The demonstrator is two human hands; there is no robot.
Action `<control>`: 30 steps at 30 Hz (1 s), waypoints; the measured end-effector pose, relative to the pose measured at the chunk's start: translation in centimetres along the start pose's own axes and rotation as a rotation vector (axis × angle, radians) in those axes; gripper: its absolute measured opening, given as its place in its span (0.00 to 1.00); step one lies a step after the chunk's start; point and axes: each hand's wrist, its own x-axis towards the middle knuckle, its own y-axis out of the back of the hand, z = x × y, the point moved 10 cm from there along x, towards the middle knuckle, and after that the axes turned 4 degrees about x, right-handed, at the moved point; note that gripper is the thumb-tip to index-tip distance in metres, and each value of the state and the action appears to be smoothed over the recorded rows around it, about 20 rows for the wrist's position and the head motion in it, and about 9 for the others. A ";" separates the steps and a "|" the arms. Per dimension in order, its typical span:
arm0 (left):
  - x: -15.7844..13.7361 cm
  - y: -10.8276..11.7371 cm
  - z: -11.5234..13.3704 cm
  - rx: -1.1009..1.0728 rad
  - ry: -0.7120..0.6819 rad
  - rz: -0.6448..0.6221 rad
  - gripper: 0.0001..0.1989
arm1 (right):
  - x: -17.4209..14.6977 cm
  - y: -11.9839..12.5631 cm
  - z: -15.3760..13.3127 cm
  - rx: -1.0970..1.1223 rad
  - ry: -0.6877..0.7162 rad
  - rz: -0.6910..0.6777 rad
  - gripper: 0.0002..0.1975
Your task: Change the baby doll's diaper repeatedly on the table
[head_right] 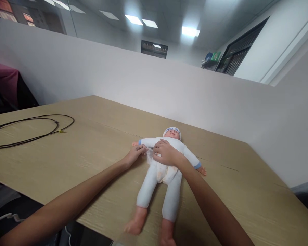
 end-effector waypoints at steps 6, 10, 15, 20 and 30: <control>-1.0 -0.8 0.9 0.000 -0.012 -0.053 0.25 | -3.9 2.4 2.4 0.079 -0.197 0.231 0.19; -1.4 -1.8 1.4 -0.022 -0.012 -0.080 0.26 | -4.8 1.5 4.0 0.134 -0.246 0.266 0.19; -0.5 -3.4 2.3 -0.010 -0.014 -0.043 0.25 | -4.3 1.0 3.9 0.108 -0.212 0.286 0.18; 0.7 -5.8 2.8 0.056 -0.039 -0.025 0.26 | -4.2 0.7 4.1 0.102 -0.161 0.297 0.15; -0.4 -5.8 3.2 0.118 -0.196 -0.094 0.22 | -4.1 0.8 5.4 0.214 -0.139 0.305 0.12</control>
